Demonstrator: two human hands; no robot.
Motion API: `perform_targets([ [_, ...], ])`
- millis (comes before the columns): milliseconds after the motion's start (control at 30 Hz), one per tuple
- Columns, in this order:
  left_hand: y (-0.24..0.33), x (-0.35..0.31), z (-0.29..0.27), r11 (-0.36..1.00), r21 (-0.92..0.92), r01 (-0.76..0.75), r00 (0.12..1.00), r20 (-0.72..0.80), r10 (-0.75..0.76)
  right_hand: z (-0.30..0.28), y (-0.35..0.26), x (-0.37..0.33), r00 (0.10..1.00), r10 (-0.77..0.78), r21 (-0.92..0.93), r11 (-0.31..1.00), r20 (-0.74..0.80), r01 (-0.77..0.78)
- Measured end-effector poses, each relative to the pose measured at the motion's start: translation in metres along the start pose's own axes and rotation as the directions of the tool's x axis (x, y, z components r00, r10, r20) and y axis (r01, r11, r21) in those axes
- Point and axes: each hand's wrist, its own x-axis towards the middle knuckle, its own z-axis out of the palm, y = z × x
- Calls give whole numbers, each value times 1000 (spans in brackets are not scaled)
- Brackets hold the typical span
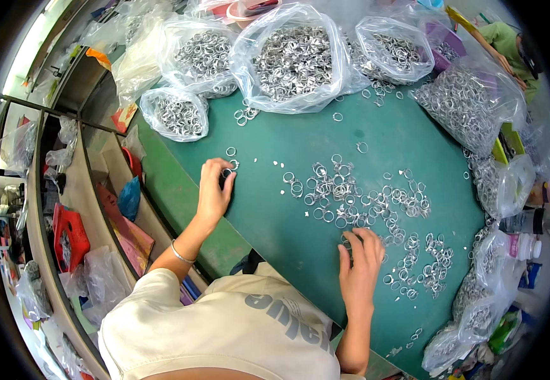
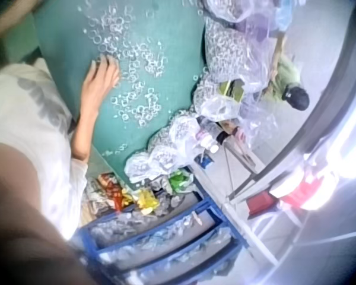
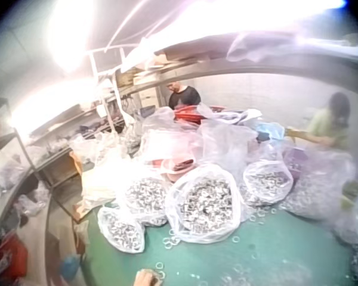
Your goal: The person picks up, separates, and gathers small silver rings from a pile on a green work table, placing them into plastic bags by hand.
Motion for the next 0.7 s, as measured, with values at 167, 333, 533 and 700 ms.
perform_targets([
  [167, 15, -8, 0, 999, -50, -19, 999, 47, 22, 0, 4, -5, 1000, 1, -2, 1000, 3, -1],
  [333, 9, 0, 6, 999, 13, -44, 984, 175, 41, 0, 2, -3, 1000, 11, 8, 1000, 4, -11],
  [533, -4, 23, -2, 989, 93, -112, 994, -6, 113, 1, 0, 3, 1000, 0, -22, 1000, -10, 0],
  [700, -38, 48, 6, 991, 55, -119, 992, 41, 117, 21, -29, 55, 974, -227, -83, 970, 20, 228],
])
